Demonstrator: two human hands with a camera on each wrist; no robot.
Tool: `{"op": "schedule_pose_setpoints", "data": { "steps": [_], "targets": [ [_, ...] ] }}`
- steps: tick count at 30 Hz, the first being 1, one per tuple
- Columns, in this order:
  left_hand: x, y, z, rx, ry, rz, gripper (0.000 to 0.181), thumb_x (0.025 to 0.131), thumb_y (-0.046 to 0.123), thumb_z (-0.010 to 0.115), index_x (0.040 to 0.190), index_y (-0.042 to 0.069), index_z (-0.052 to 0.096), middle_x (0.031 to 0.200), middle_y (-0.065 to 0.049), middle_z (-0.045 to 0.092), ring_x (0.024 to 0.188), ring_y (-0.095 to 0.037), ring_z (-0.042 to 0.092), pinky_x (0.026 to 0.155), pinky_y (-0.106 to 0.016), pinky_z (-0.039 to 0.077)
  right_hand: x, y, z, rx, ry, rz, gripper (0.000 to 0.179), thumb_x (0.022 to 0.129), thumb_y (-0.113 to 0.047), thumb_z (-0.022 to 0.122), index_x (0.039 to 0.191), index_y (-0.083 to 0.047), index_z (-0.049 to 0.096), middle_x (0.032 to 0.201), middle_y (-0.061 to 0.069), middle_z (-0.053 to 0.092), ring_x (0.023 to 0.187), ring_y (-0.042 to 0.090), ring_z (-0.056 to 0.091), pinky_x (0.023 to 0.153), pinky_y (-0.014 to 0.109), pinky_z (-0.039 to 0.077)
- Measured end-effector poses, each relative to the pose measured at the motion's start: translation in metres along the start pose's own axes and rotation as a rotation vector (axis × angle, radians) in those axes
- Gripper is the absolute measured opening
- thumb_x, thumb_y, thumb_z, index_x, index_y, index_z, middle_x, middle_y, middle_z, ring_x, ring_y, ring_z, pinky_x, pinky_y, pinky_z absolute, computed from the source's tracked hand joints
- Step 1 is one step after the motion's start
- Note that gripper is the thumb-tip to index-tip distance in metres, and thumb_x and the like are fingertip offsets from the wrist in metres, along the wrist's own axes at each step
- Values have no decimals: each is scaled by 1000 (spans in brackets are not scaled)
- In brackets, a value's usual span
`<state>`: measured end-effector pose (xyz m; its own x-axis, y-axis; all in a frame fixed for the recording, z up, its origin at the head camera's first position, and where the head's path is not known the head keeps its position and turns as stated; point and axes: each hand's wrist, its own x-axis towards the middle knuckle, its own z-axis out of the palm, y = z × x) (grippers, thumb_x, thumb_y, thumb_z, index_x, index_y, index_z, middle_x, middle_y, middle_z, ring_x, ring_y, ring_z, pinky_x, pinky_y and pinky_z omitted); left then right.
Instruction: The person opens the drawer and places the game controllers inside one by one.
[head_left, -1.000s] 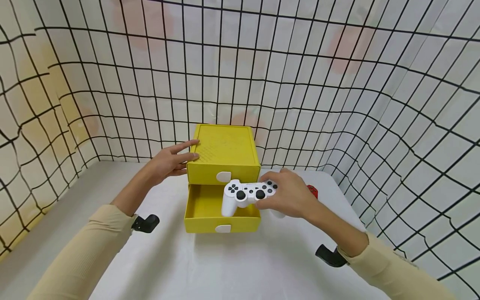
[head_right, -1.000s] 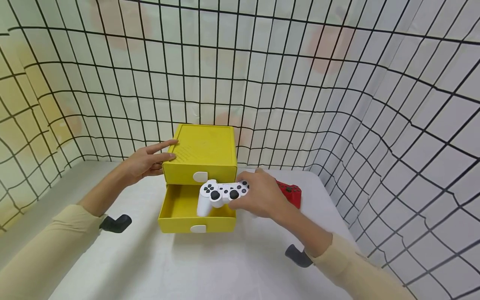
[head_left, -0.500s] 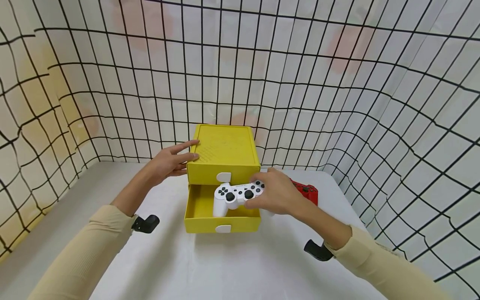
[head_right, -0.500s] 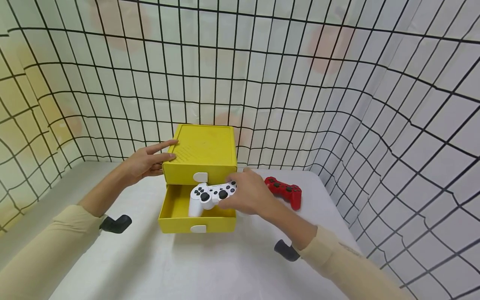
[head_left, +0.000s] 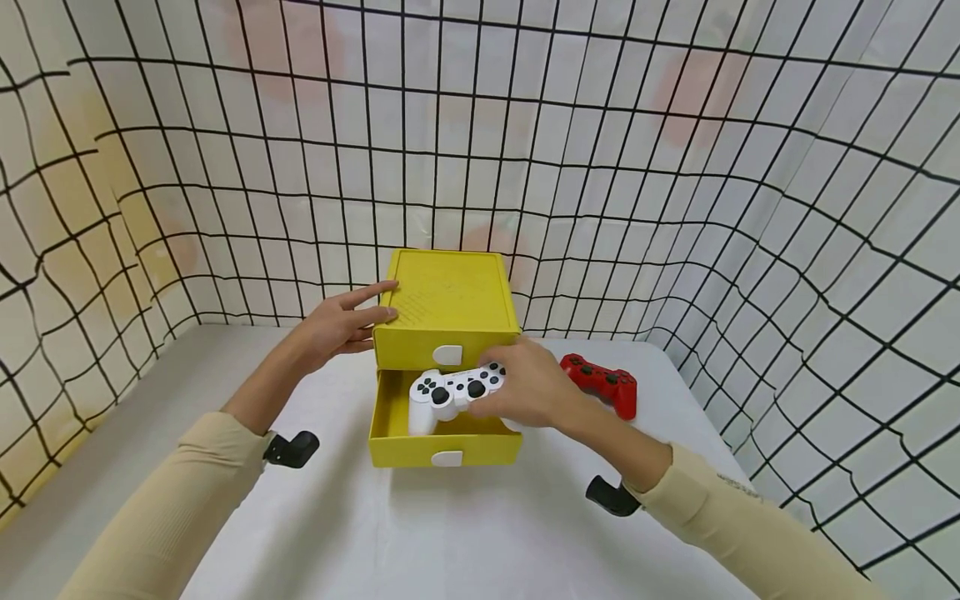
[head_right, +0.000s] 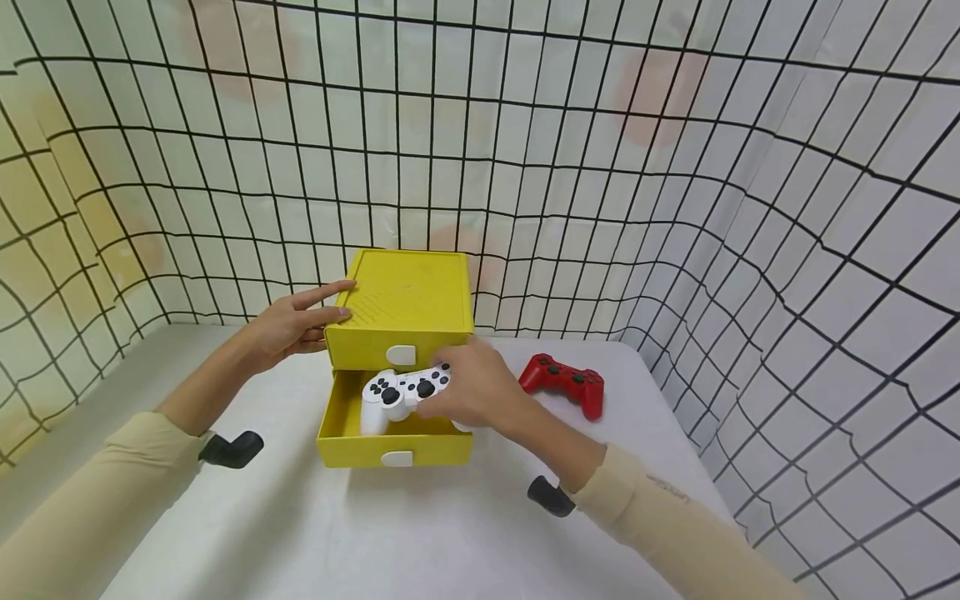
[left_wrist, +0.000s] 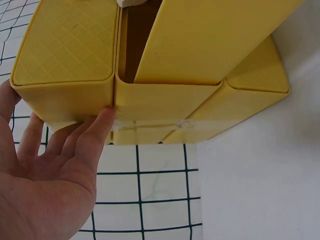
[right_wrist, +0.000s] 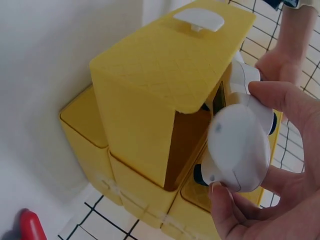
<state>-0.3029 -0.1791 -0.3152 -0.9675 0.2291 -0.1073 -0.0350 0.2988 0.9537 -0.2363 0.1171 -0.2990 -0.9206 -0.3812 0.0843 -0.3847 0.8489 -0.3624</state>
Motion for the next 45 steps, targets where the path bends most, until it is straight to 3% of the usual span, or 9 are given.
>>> {"op": "schedule_pose_setpoints", "data": {
  "steps": [6, 21, 35, 45],
  "targets": [
    [-1, 2, 1, -9, -3, 2, 70, 93, 50, 70, 155, 42, 38, 148, -9, 55, 124, -27, 64, 96, -31, 57, 2, -2, 6, 11, 3, 3, 42, 70, -39, 83, 105, -18, 75, 99, 2, 60, 95, 18, 51, 68, 27, 47],
    [0, 1, 2, -16, 0, 3, 70, 93, 50, 71, 155, 42, 39, 149, -8, 54, 125, -26, 63, 96, -32, 57, 5, -3, 24, 40, 26, -90, 44, 71, -36, 83, 110, -15, 78, 97, 0, 63, 89, 15, 50, 67, 28, 45],
    [-1, 2, 2, -21, -7, 12, 71, 94, 48, 71, 156, 41, 38, 150, -10, 53, 125, -27, 64, 97, -31, 56, 4, -3, 28, 31, -19, -60, 50, 76, -41, 82, 119, -17, 75, 100, 1, 63, 91, 16, 50, 71, 29, 44],
    [0, 0, 2, -23, 2, 2, 71, 93, 48, 72, 155, 42, 39, 149, -9, 54, 127, -28, 62, 94, -30, 58, 5, 1, 32, 25, -30, -67, 41, 78, -43, 80, 112, -20, 76, 96, -4, 66, 91, 15, 51, 71, 28, 44]
  ]
}}
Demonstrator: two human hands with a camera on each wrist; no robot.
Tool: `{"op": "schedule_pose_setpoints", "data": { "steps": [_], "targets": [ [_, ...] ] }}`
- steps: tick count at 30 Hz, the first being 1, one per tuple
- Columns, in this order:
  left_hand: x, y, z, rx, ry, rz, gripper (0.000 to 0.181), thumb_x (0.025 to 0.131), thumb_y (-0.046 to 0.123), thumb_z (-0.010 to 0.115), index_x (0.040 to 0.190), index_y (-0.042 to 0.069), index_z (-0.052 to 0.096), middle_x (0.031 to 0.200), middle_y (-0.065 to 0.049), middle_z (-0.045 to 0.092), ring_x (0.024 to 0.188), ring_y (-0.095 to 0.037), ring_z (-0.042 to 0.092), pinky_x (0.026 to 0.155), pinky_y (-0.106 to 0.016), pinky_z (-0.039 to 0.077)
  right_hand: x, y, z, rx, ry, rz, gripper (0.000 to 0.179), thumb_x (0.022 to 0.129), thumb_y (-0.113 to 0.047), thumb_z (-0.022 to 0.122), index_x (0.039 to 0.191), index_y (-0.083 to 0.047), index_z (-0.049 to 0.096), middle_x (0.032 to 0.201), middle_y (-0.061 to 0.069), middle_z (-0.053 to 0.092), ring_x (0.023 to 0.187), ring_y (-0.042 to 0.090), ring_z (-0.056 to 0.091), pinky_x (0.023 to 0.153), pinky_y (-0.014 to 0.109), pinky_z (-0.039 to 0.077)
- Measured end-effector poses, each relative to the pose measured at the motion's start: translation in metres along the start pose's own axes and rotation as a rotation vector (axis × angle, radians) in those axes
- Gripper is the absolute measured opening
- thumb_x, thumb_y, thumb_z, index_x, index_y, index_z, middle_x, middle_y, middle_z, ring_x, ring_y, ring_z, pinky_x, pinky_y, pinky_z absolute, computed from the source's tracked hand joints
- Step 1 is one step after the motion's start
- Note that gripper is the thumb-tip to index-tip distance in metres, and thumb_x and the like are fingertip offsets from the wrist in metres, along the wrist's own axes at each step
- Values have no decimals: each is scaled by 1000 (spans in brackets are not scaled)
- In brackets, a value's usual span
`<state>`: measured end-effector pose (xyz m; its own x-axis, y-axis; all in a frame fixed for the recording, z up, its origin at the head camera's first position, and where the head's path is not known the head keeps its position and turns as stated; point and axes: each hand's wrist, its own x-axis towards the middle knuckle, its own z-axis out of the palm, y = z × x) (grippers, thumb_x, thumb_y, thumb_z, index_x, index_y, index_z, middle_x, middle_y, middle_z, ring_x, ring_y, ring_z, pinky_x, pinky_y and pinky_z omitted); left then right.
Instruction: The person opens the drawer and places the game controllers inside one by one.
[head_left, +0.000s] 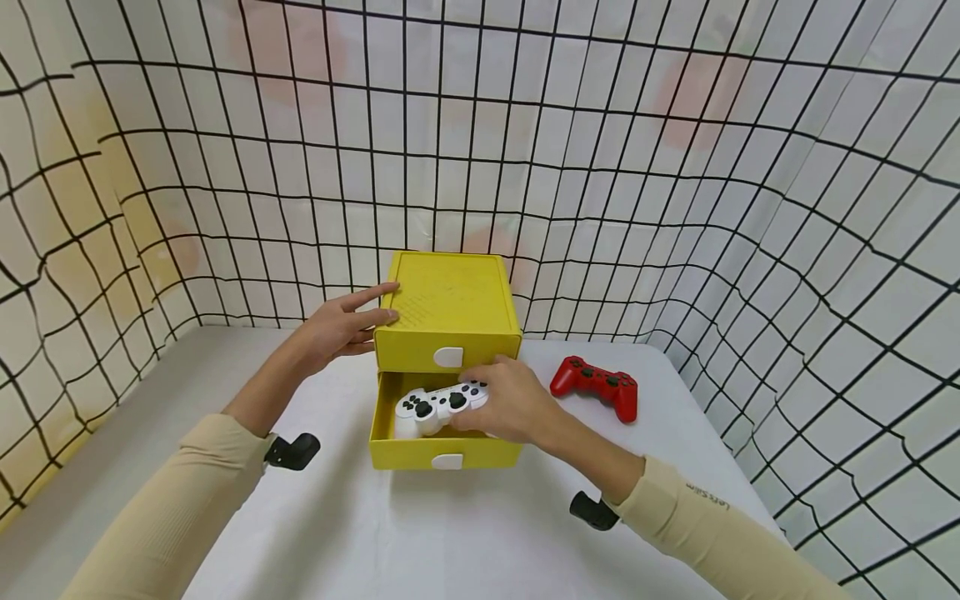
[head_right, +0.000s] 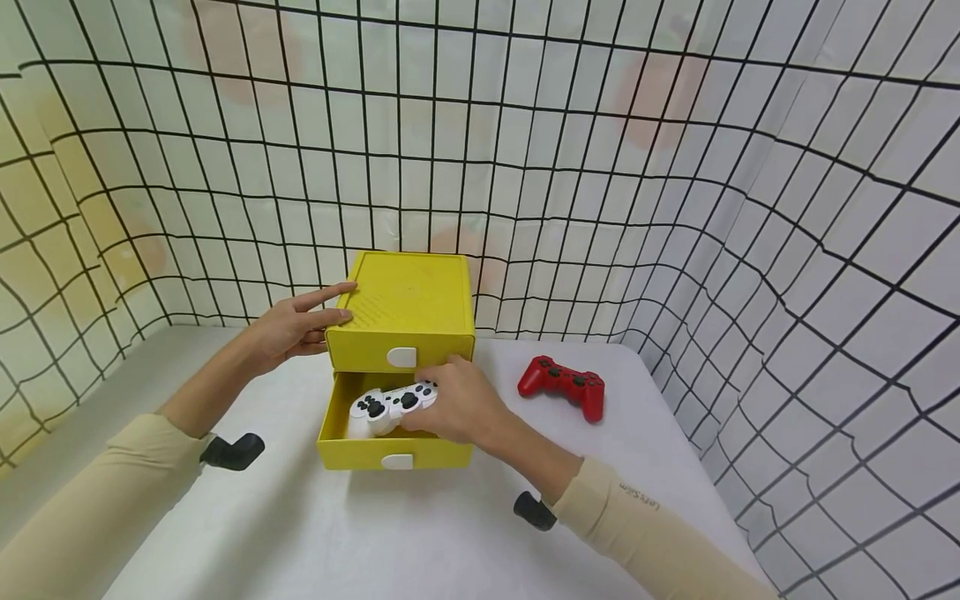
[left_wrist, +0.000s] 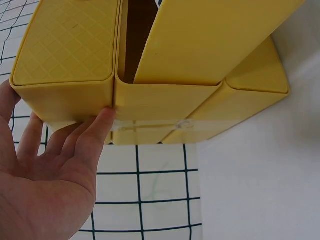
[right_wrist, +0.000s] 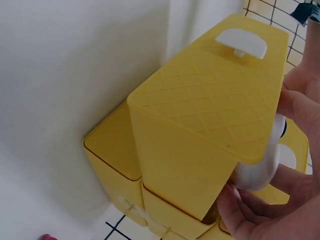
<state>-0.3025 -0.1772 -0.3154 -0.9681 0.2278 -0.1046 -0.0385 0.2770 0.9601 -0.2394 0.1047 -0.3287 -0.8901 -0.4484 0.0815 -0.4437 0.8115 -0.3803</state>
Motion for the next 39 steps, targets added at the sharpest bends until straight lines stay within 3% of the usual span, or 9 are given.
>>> {"op": "schedule_pose_setpoints", "data": {
  "steps": [8, 25, 39],
  "targets": [
    [-1, 0, 0, -9, 3, -2, 70, 93, 47, 72, 155, 42, 40, 148, -8, 55, 124, -26, 64, 89, -25, 58, 1, 4, 5, 15, -49, 11, 40, 78, -45, 81, 109, -20, 76, 93, -8, 68, 91, 15, 53, 74, 29, 46],
    [-1, 0, -1, -11, 5, 5, 70, 93, 47, 72, 155, 42, 40, 144, -9, 58, 113, -19, 68, 84, -23, 58, -2, 11, 6, -33, -36, 15, 38, 78, -45, 82, 104, -18, 75, 92, -7, 69, 87, 15, 54, 70, 28, 45],
    [-1, 0, 0, -13, -7, 8, 70, 94, 46, 71, 156, 41, 39, 147, -9, 56, 123, -24, 65, 90, -27, 58, -4, 16, 11, -47, 13, -58, 36, 78, -47, 83, 100, -20, 75, 89, -9, 70, 84, 12, 54, 74, 29, 43]
  ]
}}
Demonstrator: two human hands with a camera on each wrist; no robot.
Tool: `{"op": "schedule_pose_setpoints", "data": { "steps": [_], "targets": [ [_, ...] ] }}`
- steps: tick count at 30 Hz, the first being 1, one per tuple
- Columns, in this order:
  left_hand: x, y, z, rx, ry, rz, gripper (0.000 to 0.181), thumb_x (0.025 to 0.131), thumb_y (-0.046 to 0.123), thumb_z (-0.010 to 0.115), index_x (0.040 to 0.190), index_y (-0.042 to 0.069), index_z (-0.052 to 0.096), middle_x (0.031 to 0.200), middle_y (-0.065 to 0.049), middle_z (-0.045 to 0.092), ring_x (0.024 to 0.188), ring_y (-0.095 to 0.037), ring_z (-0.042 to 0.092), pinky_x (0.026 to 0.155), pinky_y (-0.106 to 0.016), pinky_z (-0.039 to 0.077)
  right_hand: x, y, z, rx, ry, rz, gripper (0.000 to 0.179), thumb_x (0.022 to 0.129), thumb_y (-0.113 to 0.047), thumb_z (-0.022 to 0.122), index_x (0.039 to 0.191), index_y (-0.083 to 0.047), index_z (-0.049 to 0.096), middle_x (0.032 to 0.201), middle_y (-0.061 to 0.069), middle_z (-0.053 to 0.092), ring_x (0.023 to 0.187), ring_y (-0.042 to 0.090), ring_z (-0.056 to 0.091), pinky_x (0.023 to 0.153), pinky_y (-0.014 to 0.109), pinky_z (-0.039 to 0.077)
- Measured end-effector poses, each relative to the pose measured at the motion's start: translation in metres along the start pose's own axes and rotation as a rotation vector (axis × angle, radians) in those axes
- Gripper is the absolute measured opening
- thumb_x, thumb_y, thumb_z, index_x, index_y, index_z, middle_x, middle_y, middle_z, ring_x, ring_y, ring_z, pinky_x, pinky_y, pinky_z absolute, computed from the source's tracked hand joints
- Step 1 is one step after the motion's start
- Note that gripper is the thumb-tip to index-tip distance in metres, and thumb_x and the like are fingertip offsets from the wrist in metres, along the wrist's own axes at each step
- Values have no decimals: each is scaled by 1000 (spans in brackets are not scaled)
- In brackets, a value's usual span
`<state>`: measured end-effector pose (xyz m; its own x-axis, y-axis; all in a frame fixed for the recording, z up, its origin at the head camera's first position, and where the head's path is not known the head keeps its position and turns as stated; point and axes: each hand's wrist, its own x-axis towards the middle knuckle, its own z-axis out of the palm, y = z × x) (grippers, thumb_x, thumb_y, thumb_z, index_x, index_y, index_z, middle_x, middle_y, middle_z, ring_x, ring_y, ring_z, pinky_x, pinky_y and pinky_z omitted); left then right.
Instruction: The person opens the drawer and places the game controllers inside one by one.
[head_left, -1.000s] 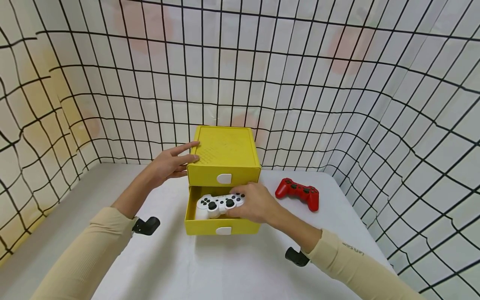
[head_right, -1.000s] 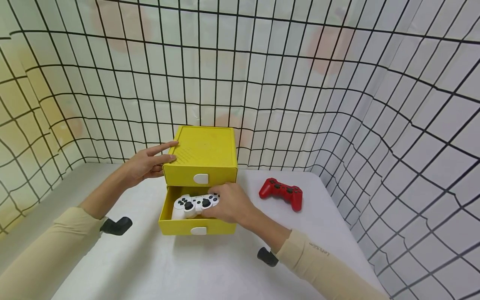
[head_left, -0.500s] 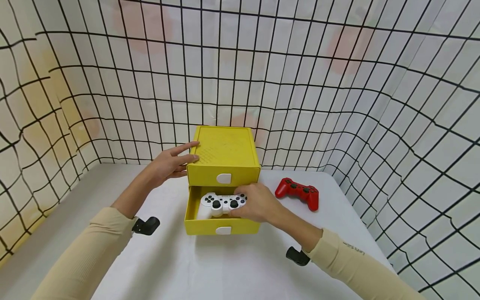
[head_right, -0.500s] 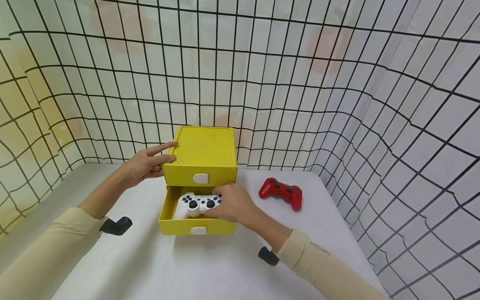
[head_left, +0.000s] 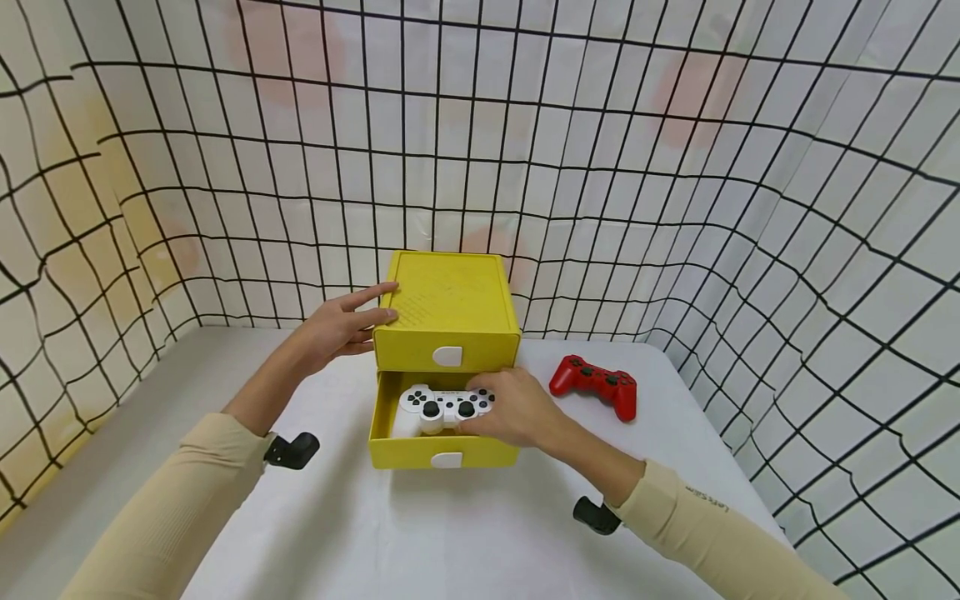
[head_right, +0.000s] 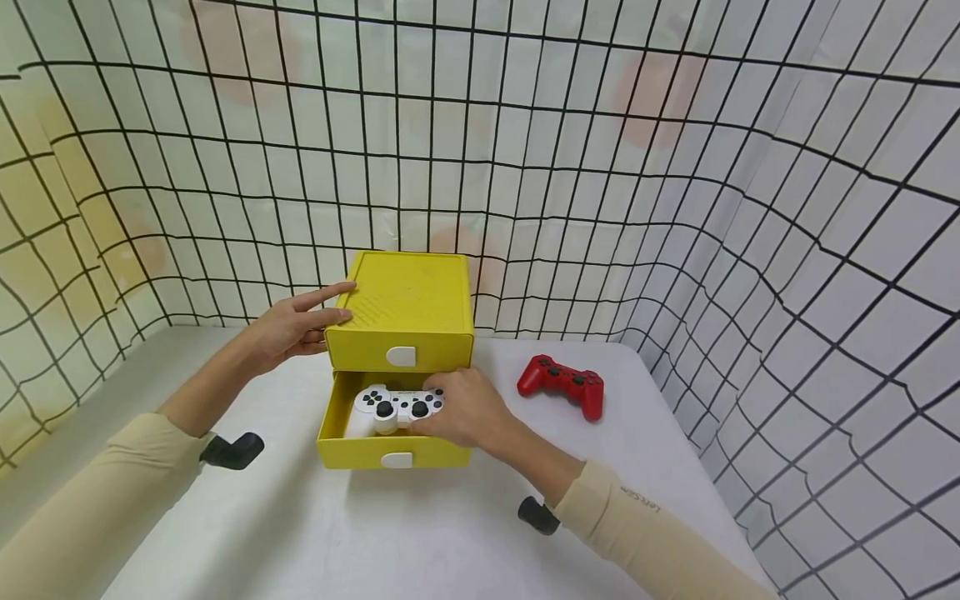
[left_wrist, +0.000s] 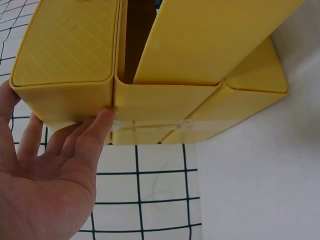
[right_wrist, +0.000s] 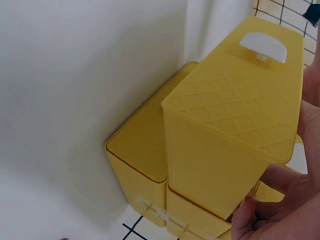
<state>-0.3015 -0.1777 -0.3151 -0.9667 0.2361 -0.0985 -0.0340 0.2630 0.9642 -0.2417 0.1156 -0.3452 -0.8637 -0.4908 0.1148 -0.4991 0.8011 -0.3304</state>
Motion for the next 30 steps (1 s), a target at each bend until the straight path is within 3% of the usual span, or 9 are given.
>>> {"op": "schedule_pose_setpoints", "data": {
  "steps": [10, 17, 23, 26, 30],
  "targets": [
    [-1, 1, -1, 14, 6, -2, 71, 93, 48, 71, 156, 42, 38, 145, -10, 57, 116, -20, 67, 87, -23, 58, 0, -1, 0, -10, -30, 13, 44, 79, -48, 82, 109, -17, 75, 96, -5, 71, 88, 15, 54, 77, 31, 44],
    [-2, 0, 0, 12, 6, -3, 71, 93, 49, 71, 156, 42, 39, 146, -8, 57, 120, -22, 66, 91, -26, 58, 0, -3, -3, -9, -62, 76, 52, 81, -50, 80, 119, -14, 73, 113, -1, 72, 103, 20, 56, 91, 37, 48],
    [-2, -1, 1, 13, 1, -3, 70, 93, 49, 71, 155, 42, 39, 148, -9, 55, 124, -25, 64, 93, -27, 58, -5, -5, -12, 16, -96, 117, 61, 84, -52, 77, 128, -11, 68, 103, 2, 67, 96, 19, 53, 83, 34, 48],
    [-1, -1, 0, 15, -2, 3, 70, 93, 49, 71, 155, 42, 39, 148, -8, 55, 125, -25, 63, 92, -27, 58, -10, -6, -19, 31, -116, 125, 71, 81, -56, 80, 132, -10, 65, 104, 3, 64, 98, 19, 53, 81, 33, 48],
    [0, -1, -1, 18, -1, 4, 71, 93, 50, 71, 156, 42, 38, 147, -8, 56, 123, -24, 64, 90, -26, 58, -19, -5, -21, 58, -148, 144, 82, 73, -54, 87, 137, -10, 62, 121, 4, 61, 110, 20, 51, 89, 35, 52]
  ]
}}
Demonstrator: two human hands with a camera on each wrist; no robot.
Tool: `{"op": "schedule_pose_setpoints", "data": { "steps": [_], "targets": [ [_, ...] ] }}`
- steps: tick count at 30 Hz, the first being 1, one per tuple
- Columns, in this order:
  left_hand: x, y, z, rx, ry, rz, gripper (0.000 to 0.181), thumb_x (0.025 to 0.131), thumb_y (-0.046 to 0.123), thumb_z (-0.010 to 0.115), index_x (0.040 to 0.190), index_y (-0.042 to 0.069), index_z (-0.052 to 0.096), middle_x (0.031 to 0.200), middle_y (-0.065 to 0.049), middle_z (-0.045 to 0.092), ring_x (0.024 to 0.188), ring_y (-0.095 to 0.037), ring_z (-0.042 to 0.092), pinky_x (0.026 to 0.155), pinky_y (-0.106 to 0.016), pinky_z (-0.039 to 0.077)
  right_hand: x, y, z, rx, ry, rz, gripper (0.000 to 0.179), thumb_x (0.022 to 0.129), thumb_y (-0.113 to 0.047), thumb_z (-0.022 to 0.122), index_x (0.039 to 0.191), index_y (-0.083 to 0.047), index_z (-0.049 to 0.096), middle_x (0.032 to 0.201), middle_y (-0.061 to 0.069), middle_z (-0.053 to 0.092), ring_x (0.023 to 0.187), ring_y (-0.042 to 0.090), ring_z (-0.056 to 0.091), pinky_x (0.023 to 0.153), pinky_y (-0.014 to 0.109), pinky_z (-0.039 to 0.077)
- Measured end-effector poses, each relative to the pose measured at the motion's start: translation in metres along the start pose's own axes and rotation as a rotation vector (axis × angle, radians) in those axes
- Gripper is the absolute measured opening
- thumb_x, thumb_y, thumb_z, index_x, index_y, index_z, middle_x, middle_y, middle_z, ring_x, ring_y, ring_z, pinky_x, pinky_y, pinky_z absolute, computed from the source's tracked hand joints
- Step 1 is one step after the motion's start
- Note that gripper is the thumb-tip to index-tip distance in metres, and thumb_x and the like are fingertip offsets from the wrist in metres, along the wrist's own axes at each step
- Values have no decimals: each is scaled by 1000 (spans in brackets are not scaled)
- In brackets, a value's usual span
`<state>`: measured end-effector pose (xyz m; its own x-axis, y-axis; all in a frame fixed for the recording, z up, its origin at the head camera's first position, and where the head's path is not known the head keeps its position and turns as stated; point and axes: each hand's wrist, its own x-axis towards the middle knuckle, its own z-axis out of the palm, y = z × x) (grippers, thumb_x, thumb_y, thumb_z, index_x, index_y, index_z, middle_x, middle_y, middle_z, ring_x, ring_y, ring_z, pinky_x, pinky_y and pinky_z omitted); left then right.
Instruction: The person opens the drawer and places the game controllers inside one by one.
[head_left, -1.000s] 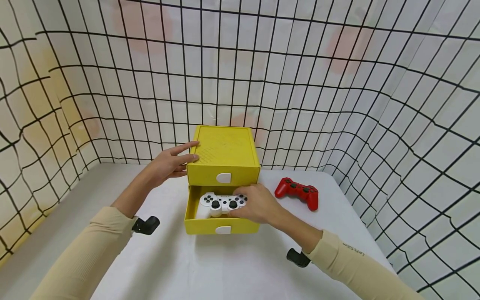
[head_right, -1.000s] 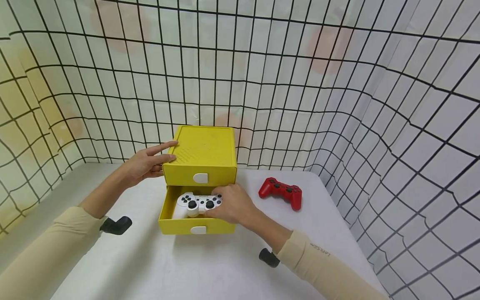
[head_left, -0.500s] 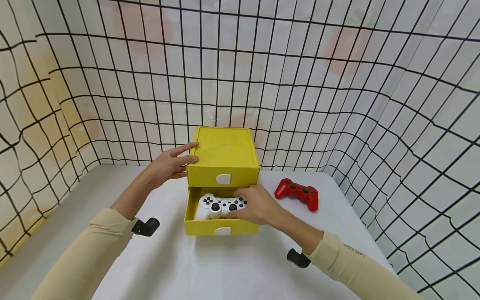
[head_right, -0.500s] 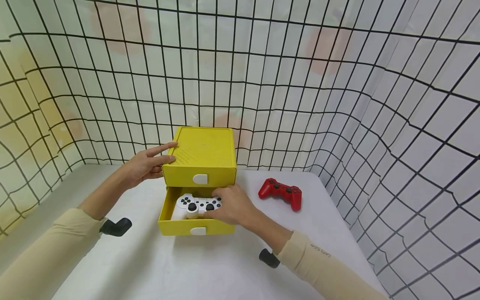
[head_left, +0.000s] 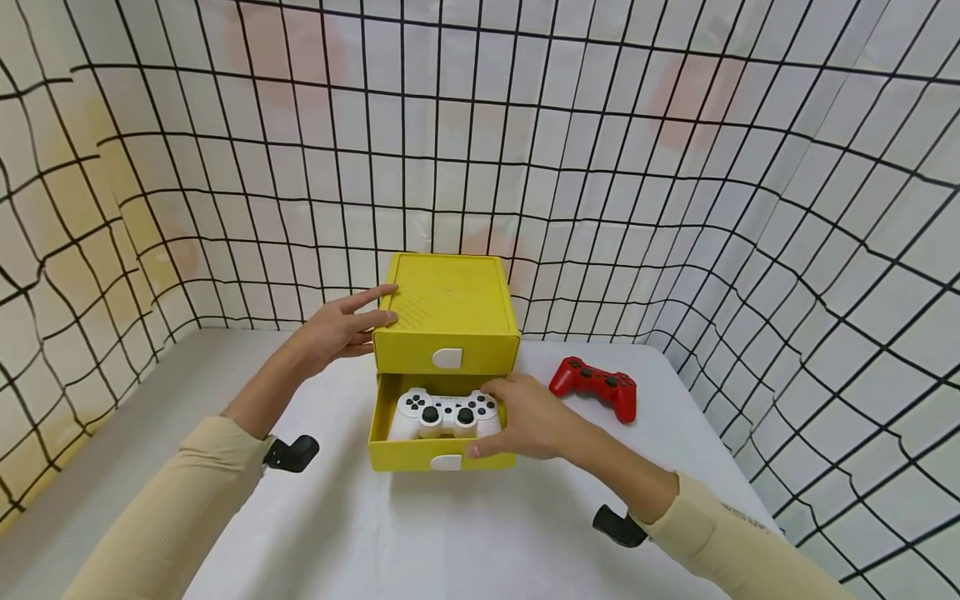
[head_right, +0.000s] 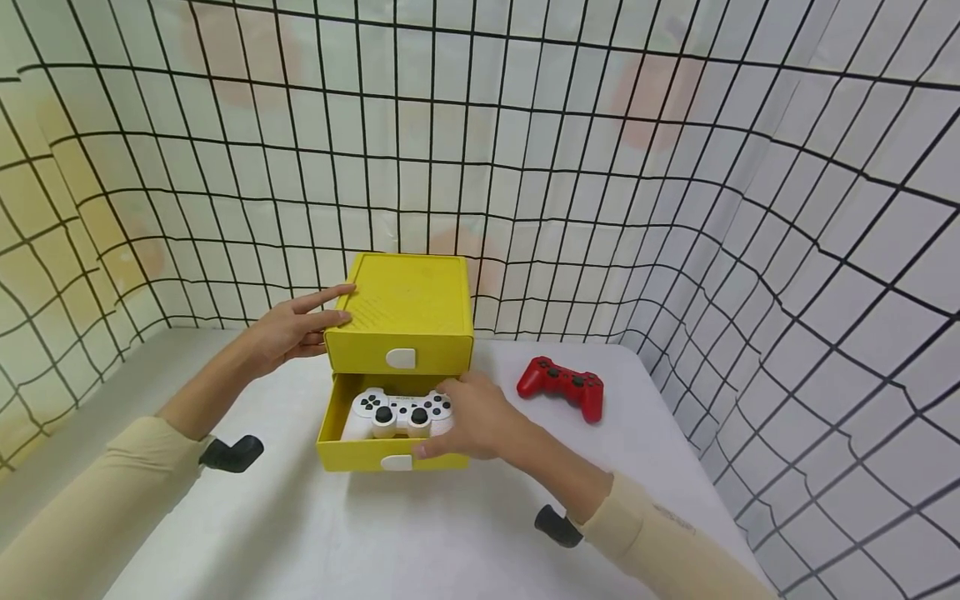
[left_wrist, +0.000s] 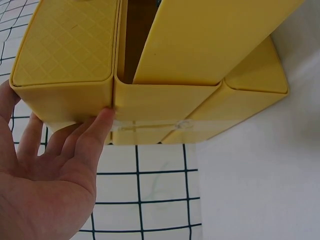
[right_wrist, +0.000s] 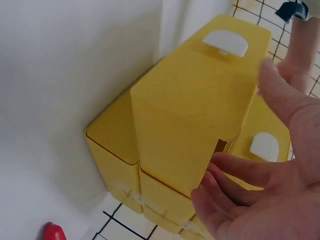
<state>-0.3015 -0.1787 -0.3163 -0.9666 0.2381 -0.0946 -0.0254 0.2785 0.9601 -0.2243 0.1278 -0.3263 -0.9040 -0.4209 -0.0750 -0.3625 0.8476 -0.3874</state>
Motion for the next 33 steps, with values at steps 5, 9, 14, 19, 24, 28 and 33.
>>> {"op": "schedule_pose_setpoints", "data": {
  "steps": [5, 9, 14, 19, 24, 28, 33],
  "targets": [
    [0, 0, 0, -9, -3, 0, 71, 93, 49, 71, 156, 41, 38, 149, -9, 55, 125, -25, 63, 93, -28, 58, -6, 2, 6, 38, 39, 25, 87, 72, -46, 90, 142, -9, 55, 138, 8, 57, 122, 23, 50, 105, 46, 50],
    [0, 1, 0, -21, -8, -4, 71, 93, 48, 71, 156, 41, 39, 150, -9, 54, 127, -25, 62, 94, -29, 57, -7, 4, 8, 48, 97, 31, 92, 71, -46, 91, 145, -9, 51, 138, 10, 55, 125, 24, 48, 108, 49, 47],
    [0, 1, -1, -28, -6, -5, 72, 92, 48, 73, 155, 40, 40, 150, -9, 54, 126, -24, 63, 93, -29, 58, -8, 5, 10, 20, 160, 78, 98, 70, -52, 90, 145, -5, 49, 141, 12, 54, 126, 26, 49, 109, 49, 47],
    [0, 0, 0, -41, -10, -8, 72, 93, 47, 72, 156, 40, 39, 147, -10, 56, 121, -21, 66, 92, -28, 58, -4, 13, 11, 8, 185, 150, 99, 69, -63, 87, 139, -2, 53, 132, 13, 62, 110, 24, 58, 99, 44, 55],
    [0, -1, 1, -45, -14, -4, 71, 93, 46, 72, 156, 39, 39, 145, -10, 58, 116, -18, 67, 90, -26, 58, 5, 25, 13, 56, 138, 150, 110, 67, -70, 84, 147, -7, 44, 137, 10, 62, 112, 24, 61, 97, 47, 56],
    [0, 0, 1, -39, -11, -1, 72, 93, 47, 72, 156, 39, 39, 145, -10, 57, 116, -18, 68, 90, -26, 58, 12, 32, 14, 145, 114, 131, 111, 66, -68, 85, 151, -13, 39, 137, 7, 62, 119, 25, 59, 96, 47, 56],
    [1, 0, 0, -50, -12, -10, 72, 93, 47, 72, 156, 39, 39, 145, -10, 57, 113, -16, 69, 90, -26, 59, 19, 35, 17, 186, 151, 133, 110, 69, -68, 83, 152, -12, 37, 140, 8, 61, 121, 27, 59, 97, 48, 55]
  ]
}}
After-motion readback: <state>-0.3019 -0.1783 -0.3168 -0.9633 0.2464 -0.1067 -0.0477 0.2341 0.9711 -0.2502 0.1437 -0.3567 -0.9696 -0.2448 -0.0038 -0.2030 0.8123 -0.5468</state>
